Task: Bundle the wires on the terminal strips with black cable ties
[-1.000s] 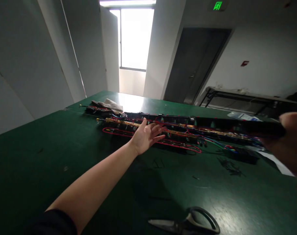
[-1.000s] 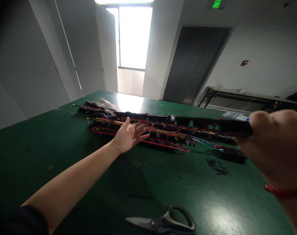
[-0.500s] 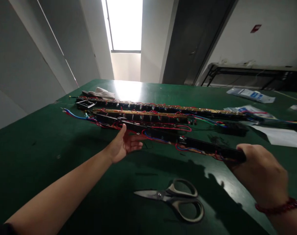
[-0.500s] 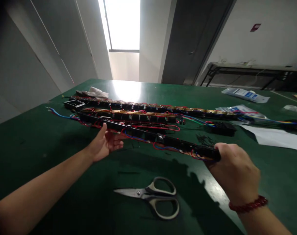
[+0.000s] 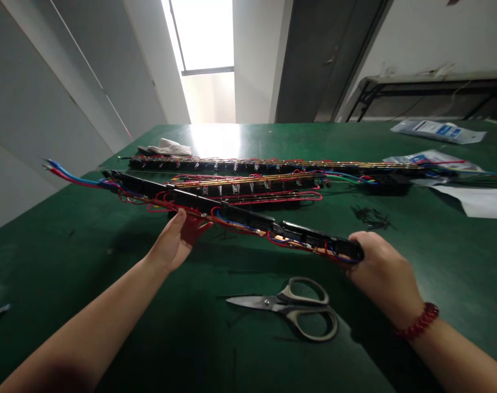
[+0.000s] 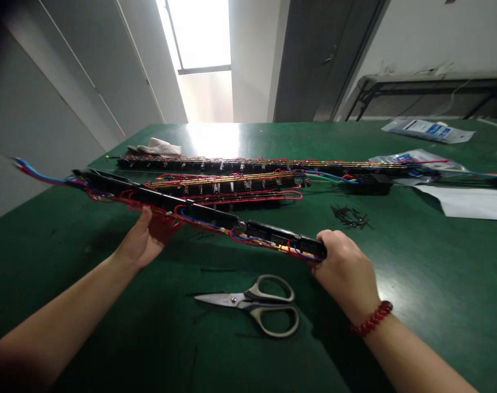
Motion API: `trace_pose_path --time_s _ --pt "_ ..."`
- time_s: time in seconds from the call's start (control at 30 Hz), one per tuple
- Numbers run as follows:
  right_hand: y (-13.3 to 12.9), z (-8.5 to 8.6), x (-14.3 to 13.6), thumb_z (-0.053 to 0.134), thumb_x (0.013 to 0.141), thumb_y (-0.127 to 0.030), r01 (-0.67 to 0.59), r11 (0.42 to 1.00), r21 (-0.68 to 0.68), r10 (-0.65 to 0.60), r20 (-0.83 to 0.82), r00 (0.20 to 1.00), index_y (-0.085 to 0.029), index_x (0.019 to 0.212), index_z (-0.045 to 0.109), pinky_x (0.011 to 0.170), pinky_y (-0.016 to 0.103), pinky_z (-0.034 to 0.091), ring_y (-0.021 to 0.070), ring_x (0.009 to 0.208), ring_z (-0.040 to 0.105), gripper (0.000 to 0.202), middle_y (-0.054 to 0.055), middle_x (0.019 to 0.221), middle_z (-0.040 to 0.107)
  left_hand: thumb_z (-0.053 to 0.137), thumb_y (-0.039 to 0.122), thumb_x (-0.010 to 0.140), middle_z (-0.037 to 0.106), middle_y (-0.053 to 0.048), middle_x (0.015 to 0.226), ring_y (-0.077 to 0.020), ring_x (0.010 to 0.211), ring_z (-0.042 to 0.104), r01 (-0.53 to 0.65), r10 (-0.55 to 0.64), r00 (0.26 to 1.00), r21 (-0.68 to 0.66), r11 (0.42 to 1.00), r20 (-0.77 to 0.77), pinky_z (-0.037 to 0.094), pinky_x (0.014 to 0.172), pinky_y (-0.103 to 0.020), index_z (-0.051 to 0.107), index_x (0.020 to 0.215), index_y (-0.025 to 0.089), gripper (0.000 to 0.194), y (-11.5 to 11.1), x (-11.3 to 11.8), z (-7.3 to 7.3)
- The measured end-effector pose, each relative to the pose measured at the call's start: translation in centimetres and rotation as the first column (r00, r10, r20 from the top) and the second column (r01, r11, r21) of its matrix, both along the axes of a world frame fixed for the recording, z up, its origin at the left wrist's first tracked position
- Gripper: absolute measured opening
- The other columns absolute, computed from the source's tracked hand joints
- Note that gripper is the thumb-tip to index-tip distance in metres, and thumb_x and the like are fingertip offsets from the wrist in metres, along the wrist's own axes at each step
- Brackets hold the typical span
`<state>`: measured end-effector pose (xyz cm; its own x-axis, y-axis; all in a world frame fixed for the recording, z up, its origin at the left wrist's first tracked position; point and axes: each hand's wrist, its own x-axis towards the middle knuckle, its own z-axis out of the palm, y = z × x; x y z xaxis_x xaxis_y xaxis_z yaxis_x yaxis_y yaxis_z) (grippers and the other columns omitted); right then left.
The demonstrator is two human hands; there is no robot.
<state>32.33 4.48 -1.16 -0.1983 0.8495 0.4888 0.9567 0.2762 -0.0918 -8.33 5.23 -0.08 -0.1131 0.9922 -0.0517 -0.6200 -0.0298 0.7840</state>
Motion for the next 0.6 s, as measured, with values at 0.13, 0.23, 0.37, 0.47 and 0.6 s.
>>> trace_pose_path --time_s 0.13,0.23,0.37,0.47,0.6 --pt "-0.6 -0.1 -1.4 0.059 0.083 -0.036 -0.039 0.998 0.053 0.041 -0.035 0.999 -0.024 0.090 0.053 0.057 0.035 0.045 0.0252 0.068 0.059 0.015 0.008 0.082 0.062 0.074 0.055 0.085 0.079 -0.001 0.104 -0.0159 0.098 0.075 -0.069 0.067 0.997 0.049 0.996 0.040 0.063 0.087 -0.028 0.072 0.103 0.021 0.039 -0.4 0.4 2.4" --pt "-1.0 0.0 -2.0 0.058 0.085 -0.035 -0.060 0.982 0.177 0.067 -0.034 0.997 -0.021 0.096 0.056 0.062 0.038 0.050 0.0283 0.076 0.064 0.018 0.011 0.087 0.066 0.065 0.067 0.086 0.076 -0.008 0.115 -0.0205 0.105 0.074 -0.065 0.061 0.995 0.049 0.997 0.075 0.064 0.082 -0.030 0.070 0.105 0.017 0.054 -0.4 0.9 4.4" --pt "-1.7 0.7 -3.1 0.058 0.088 -0.032 -0.181 0.949 0.258 0.174 0.048 0.984 -0.019 0.101 0.058 0.070 0.040 0.054 0.0291 0.084 0.067 0.018 0.012 0.092 0.070 0.070 0.060 0.086 0.076 -0.005 0.093 -0.0184 0.093 0.074 -0.221 0.208 0.961 0.057 0.974 0.184 0.062 0.088 -0.034 0.064 0.091 0.015 0.045 0.7 1.3 7.3" --pt "-2.4 1.4 -4.4 0.061 0.089 -0.030 -0.283 0.928 0.243 0.269 0.090 0.959 -0.018 0.103 0.057 0.073 0.039 0.054 0.0272 0.084 0.068 0.019 0.010 0.094 0.071 0.063 0.058 0.089 0.064 0.003 0.065 -0.0091 0.064 0.065 -0.346 0.327 0.926 0.073 0.936 0.191 0.060 0.091 -0.036 0.058 0.081 0.016 0.044 1.9 1.0 9.9" --pt "-3.6 2.9 -6.0 0.061 0.091 -0.032 -0.304 0.920 0.248 0.306 0.032 0.952 -0.018 0.113 0.056 0.078 0.038 0.055 0.0263 0.090 0.070 0.026 0.011 0.103 0.073 0.045 0.067 0.089 0.050 0.005 0.057 -0.0089 0.057 0.052 -0.422 0.424 0.905 0.217 0.880 0.039 0.057 0.076 -0.033 0.051 0.075 0.020 0.049 3.2 -0.8 14.1"
